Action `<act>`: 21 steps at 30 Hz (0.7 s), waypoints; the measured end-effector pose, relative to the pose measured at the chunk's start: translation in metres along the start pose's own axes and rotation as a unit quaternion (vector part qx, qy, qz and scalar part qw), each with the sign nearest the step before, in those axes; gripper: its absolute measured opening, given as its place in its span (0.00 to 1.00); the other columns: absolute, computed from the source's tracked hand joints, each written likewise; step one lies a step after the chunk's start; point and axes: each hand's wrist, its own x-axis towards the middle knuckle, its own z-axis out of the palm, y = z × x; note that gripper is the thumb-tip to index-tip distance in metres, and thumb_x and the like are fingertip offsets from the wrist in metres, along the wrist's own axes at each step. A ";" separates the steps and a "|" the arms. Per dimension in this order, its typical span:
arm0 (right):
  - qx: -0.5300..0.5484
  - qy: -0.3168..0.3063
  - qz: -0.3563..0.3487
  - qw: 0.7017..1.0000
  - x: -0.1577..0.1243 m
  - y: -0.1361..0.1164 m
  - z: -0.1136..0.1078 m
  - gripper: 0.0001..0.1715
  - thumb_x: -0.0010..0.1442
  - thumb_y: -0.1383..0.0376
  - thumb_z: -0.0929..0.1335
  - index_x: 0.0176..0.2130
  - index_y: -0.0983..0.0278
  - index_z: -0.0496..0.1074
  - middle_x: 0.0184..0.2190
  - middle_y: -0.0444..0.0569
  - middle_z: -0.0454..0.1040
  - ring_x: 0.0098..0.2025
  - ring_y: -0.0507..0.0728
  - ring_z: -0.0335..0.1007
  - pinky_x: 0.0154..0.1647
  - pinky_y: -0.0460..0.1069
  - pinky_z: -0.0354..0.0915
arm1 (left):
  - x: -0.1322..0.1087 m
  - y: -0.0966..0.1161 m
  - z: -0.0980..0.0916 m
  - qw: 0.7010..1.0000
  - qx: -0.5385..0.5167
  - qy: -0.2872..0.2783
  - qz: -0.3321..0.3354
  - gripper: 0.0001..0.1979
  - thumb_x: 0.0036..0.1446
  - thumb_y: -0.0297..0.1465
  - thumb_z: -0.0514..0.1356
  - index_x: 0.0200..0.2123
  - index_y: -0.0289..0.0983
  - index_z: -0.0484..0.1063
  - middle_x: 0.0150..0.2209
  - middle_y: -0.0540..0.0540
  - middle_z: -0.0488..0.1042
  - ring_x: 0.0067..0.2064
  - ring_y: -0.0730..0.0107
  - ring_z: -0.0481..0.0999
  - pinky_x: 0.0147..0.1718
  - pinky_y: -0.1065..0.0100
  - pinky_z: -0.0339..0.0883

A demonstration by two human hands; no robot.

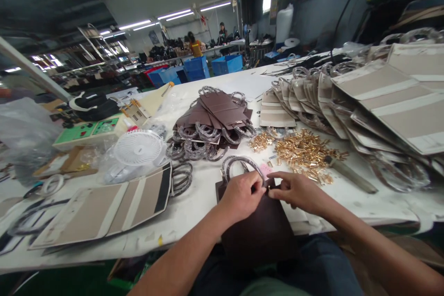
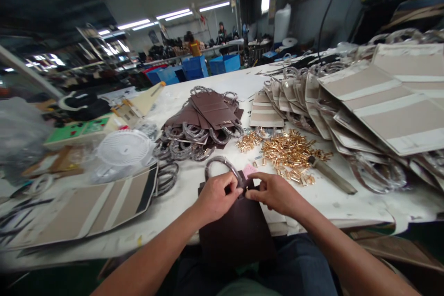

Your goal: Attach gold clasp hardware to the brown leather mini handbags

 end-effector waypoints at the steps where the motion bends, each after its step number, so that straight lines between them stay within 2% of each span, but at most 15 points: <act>1: -0.040 0.009 -0.020 0.999 0.000 0.001 -0.004 0.26 0.60 0.46 0.73 0.50 0.58 0.79 0.22 0.40 0.70 0.24 0.55 0.68 0.25 0.48 0.57 | 0.001 -0.001 -0.003 1.000 -0.002 -0.006 -0.002 0.13 0.57 0.26 0.65 0.27 0.38 0.62 0.26 0.55 0.68 0.29 0.74 0.66 0.33 0.70 0.56; 3: -0.090 0.052 -0.074 0.992 0.002 0.003 -0.006 0.22 0.60 0.44 0.73 0.37 0.59 0.80 0.27 0.44 0.73 0.31 0.56 0.70 0.30 0.49 0.59 | 0.003 -0.003 -0.007 1.000 -0.004 -0.009 0.000 0.13 0.57 0.26 0.66 0.27 0.38 0.62 0.27 0.56 0.69 0.30 0.74 0.67 0.33 0.70 0.57; 4: -0.083 0.074 -0.102 0.989 0.003 0.004 -0.004 0.22 0.60 0.44 0.73 0.35 0.59 0.79 0.31 0.46 0.74 0.35 0.58 0.70 0.33 0.50 0.61 | 0.004 -0.006 -0.008 1.000 -0.003 -0.007 0.002 0.13 0.57 0.27 0.65 0.28 0.38 0.62 0.27 0.55 0.69 0.30 0.74 0.67 0.33 0.70 0.57; 6: -0.026 0.101 -0.141 0.985 0.004 0.006 0.008 0.21 0.61 0.45 0.73 0.35 0.60 0.78 0.38 0.48 0.75 0.42 0.60 0.71 0.39 0.51 0.64 | 0.003 -0.010 -0.009 1.000 0.005 -0.002 0.005 0.12 0.58 0.27 0.65 0.28 0.38 0.63 0.28 0.55 0.70 0.31 0.73 0.69 0.34 0.70 0.58; 8: 0.032 0.109 -0.155 0.981 0.005 0.008 0.022 0.21 0.61 0.46 0.73 0.37 0.60 0.77 0.42 0.49 0.75 0.46 0.60 0.71 0.44 0.51 0.65 | 0.000 -0.014 -0.008 1.000 0.028 0.002 -0.001 0.11 0.60 0.28 0.64 0.29 0.38 0.64 0.29 0.54 0.72 0.32 0.72 0.71 0.34 0.69 0.60; 10: 0.062 0.106 -0.127 0.984 0.005 0.011 0.036 0.20 0.62 0.46 0.73 0.38 0.60 0.76 0.38 0.47 0.75 0.43 0.59 0.70 0.43 0.51 0.64 | -0.008 -0.016 -0.008 0.998 0.066 0.009 -0.010 0.08 0.61 0.28 0.64 0.32 0.39 0.67 0.32 0.52 0.75 0.35 0.69 0.74 0.37 0.67 0.63; 12: 0.073 0.090 -0.072 0.991 0.005 0.013 0.044 0.22 0.61 0.45 0.73 0.37 0.61 0.76 0.32 0.44 0.74 0.36 0.57 0.68 0.37 0.50 0.62 | -0.020 -0.019 -0.011 0.994 0.099 0.041 0.002 0.04 0.62 0.28 0.64 0.40 0.40 0.71 0.39 0.49 0.79 0.41 0.64 0.78 0.43 0.64 0.68; 13: 0.076 0.081 -0.043 0.993 0.006 0.015 0.046 0.23 0.61 0.45 0.72 0.36 0.62 0.76 0.30 0.44 0.73 0.33 0.57 0.67 0.34 0.49 0.60 | -0.027 -0.022 -0.013 0.991 0.106 0.076 0.019 0.08 0.62 0.28 0.63 0.44 0.40 0.71 0.43 0.48 0.80 0.46 0.62 0.79 0.47 0.62 0.70; 15: 0.082 0.073 -0.004 0.994 0.006 0.017 0.048 0.26 0.59 0.43 0.72 0.34 0.63 0.75 0.28 0.43 0.72 0.31 0.56 0.66 0.30 0.49 0.57 | -0.045 -0.031 -0.017 0.977 0.100 0.183 0.042 0.15 0.63 0.28 0.63 0.52 0.42 0.70 0.52 0.45 0.78 0.55 0.59 0.77 0.56 0.58 0.70; 16: 0.087 0.073 0.007 0.994 0.006 0.017 0.047 0.26 0.59 0.42 0.72 0.34 0.63 0.75 0.27 0.43 0.72 0.31 0.56 0.66 0.30 0.49 0.56 | -0.055 -0.038 -0.017 0.967 0.084 0.240 0.031 0.17 0.63 0.29 0.63 0.55 0.42 0.69 0.56 0.43 0.76 0.58 0.58 0.75 0.58 0.56 0.69; 18: 0.108 0.069 0.019 0.992 0.005 0.014 0.046 0.28 0.57 0.41 0.73 0.34 0.63 0.75 0.27 0.43 0.71 0.31 0.56 0.65 0.30 0.48 0.56 | -0.075 -0.054 -0.015 0.948 0.021 0.312 -0.051 0.25 0.60 0.33 0.67 0.59 0.41 0.67 0.61 0.39 0.71 0.60 0.54 0.74 0.58 0.54 0.71; 19: 0.123 0.067 0.020 0.990 0.004 0.011 0.045 0.28 0.56 0.41 0.73 0.34 0.63 0.75 0.27 0.43 0.71 0.31 0.56 0.65 0.30 0.48 0.56 | -0.085 -0.062 -0.012 0.942 -0.037 0.315 -0.109 0.30 0.57 0.36 0.69 0.61 0.41 0.65 0.62 0.37 0.70 0.59 0.53 0.74 0.56 0.53 0.73; 21: 0.154 0.067 0.013 0.986 0.001 0.004 0.045 0.28 0.55 0.41 0.74 0.33 0.63 0.75 0.27 0.43 0.71 0.31 0.56 0.64 0.31 0.48 0.57 | -0.099 -0.072 -0.004 0.923 -0.195 0.264 -0.200 0.42 0.53 0.39 0.72 0.66 0.39 0.60 0.62 0.34 0.71 0.58 0.50 0.77 0.54 0.52 0.75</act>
